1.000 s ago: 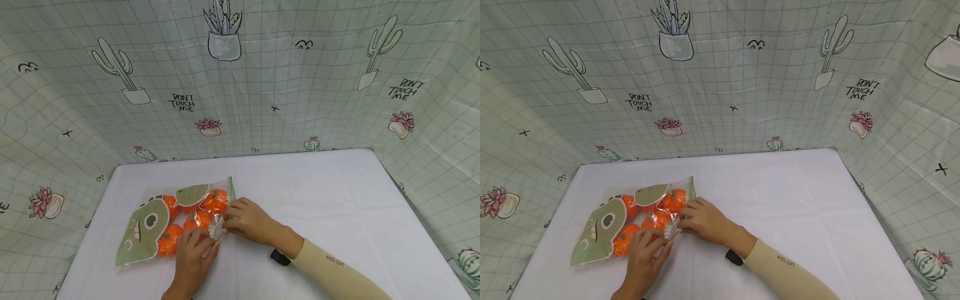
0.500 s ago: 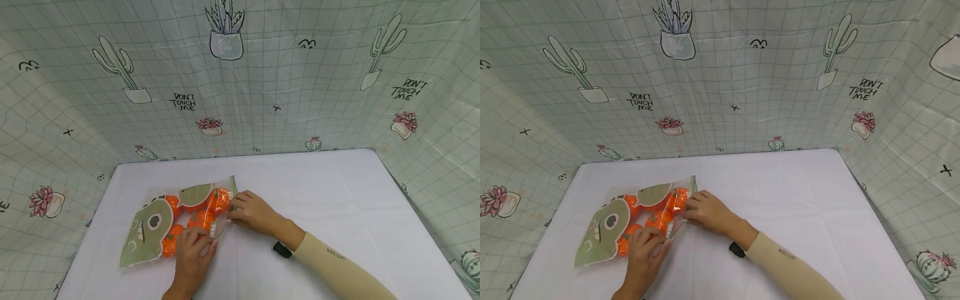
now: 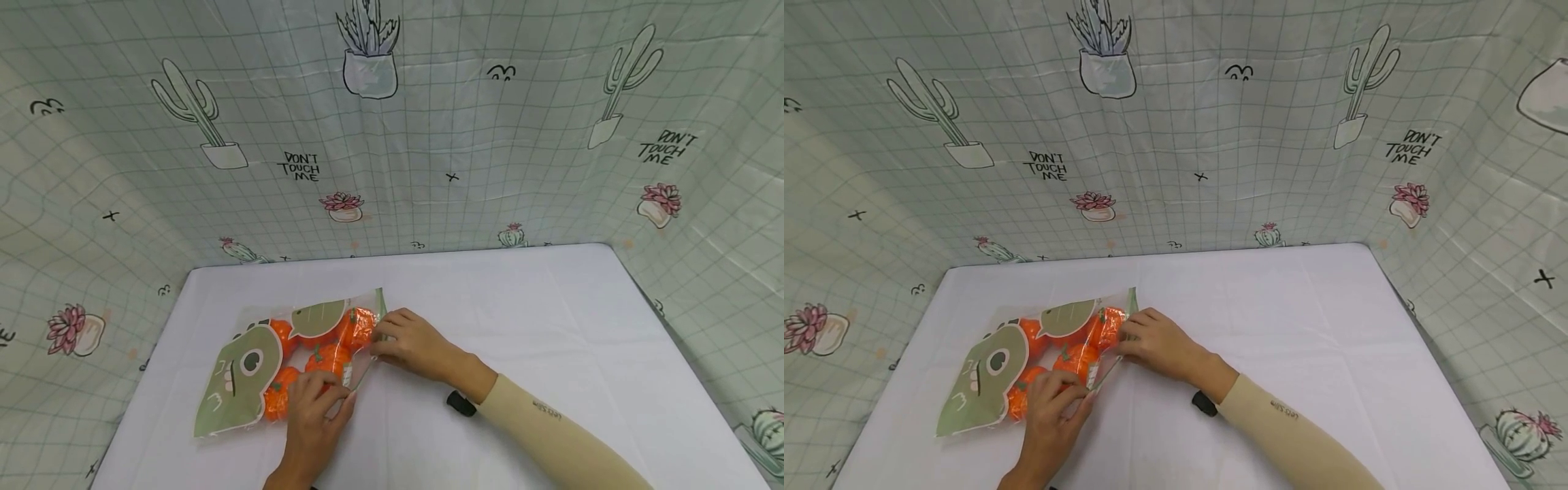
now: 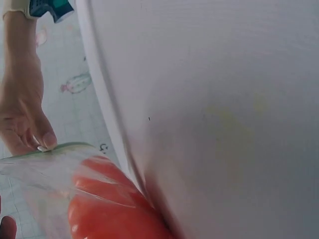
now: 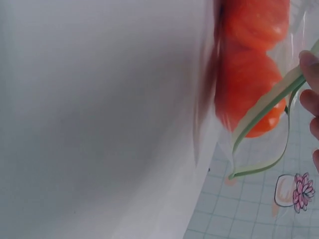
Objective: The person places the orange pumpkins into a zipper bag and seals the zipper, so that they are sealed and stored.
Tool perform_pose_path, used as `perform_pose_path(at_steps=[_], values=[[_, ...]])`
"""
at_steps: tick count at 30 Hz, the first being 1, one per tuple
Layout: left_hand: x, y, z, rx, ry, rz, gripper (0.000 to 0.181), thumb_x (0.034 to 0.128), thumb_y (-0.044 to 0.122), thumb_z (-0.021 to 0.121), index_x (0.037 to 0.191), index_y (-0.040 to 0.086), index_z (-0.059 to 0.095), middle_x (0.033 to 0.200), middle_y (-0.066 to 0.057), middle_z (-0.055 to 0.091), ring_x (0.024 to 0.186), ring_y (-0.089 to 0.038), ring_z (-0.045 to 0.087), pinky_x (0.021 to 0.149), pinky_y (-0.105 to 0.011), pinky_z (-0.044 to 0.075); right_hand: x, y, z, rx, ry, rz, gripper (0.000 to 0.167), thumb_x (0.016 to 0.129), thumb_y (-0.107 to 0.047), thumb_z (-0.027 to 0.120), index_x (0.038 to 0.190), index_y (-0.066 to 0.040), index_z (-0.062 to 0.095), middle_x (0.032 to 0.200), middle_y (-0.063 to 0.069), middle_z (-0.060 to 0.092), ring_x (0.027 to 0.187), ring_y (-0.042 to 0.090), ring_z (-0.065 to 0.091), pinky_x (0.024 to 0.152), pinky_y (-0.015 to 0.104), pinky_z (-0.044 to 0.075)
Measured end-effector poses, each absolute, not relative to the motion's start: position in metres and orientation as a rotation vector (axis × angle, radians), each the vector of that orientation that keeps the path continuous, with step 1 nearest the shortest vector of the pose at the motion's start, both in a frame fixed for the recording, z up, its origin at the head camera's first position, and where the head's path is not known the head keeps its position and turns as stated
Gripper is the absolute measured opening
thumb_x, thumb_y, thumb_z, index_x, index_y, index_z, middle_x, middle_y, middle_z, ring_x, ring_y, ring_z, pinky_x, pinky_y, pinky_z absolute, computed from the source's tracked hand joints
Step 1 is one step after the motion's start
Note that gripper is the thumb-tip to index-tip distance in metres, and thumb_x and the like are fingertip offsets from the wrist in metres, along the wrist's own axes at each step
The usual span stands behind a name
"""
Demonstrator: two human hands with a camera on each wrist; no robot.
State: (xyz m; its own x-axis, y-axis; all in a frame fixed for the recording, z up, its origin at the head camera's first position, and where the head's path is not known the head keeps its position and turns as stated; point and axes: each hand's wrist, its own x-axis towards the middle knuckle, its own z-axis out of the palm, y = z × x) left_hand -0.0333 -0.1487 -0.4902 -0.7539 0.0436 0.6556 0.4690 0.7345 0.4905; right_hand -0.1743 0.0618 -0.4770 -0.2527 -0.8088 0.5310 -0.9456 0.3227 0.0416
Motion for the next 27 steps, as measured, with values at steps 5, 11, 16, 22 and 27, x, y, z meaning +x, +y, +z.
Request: perform_pose_path(at_steps=[5,11,16,22,27], values=[[-0.033,-0.148,-0.486,-0.389,-2.300,-0.832,0.059,0.1075,0.056,0.047,0.077,0.013,0.074,0.093,0.003,0.062,0.095,-0.018,0.051,0.086,-0.030,0.033,-0.183,0.064,-0.478,1.572,-2.172,0.460,0.019,0.085,-0.020,0.090,0.101,-0.022,0.082,0.106,-0.006,0.070,0.109,0.017,0.065,0.102,0.036,0.051],[-0.033,-0.149,-0.485,-0.419,-2.259,-0.817,0.057,0.1090,0.053,0.048,0.076,0.014,0.073,0.093,0.002,0.062,0.094,-0.019,0.051,0.088,-0.028,0.032,-0.194,0.065,-0.481,1.602,-2.232,0.538,0.016,0.086,-0.022,0.089,0.100,-0.022,0.082,0.110,-0.005,0.070,0.113,0.019,0.063,0.103,0.038,0.050],[-0.033,-0.150,-0.486,-0.426,-2.246,-0.810,0.056,0.1089,0.053,0.048,0.076,0.015,0.073,0.094,0.002,0.063,0.094,-0.019,0.051,0.086,-0.028,0.032,-0.203,0.067,-0.485,1.608,-2.254,0.596,0.016,0.086,-0.022,0.089,0.100,-0.022,0.082,0.111,-0.004,0.070,0.115,0.021,0.062,0.103,0.040,0.049],[-0.032,-0.151,-0.487,-0.428,-2.251,-0.821,0.055,0.1089,0.052,0.049,0.077,0.014,0.073,0.093,0.003,0.062,0.094,-0.018,0.050,0.086,-0.027,0.031,-0.212,0.067,-0.486,1.582,-2.274,0.589,0.015,0.085,-0.020,0.090,0.098,-0.020,0.083,0.110,-0.003,0.069,0.114,0.022,0.063,0.104,0.041,0.049],[-0.033,-0.151,-0.486,-0.427,-2.249,-0.829,0.054,0.1091,0.051,0.049,0.078,0.014,0.072,0.094,0.003,0.062,0.095,-0.018,0.050,0.088,-0.028,0.032,-0.220,0.068,-0.485,1.565,-2.287,0.574,0.015,0.085,-0.018,0.090,0.098,-0.020,0.082,0.108,-0.004,0.068,0.113,0.022,0.062,0.105,0.041,0.049]])
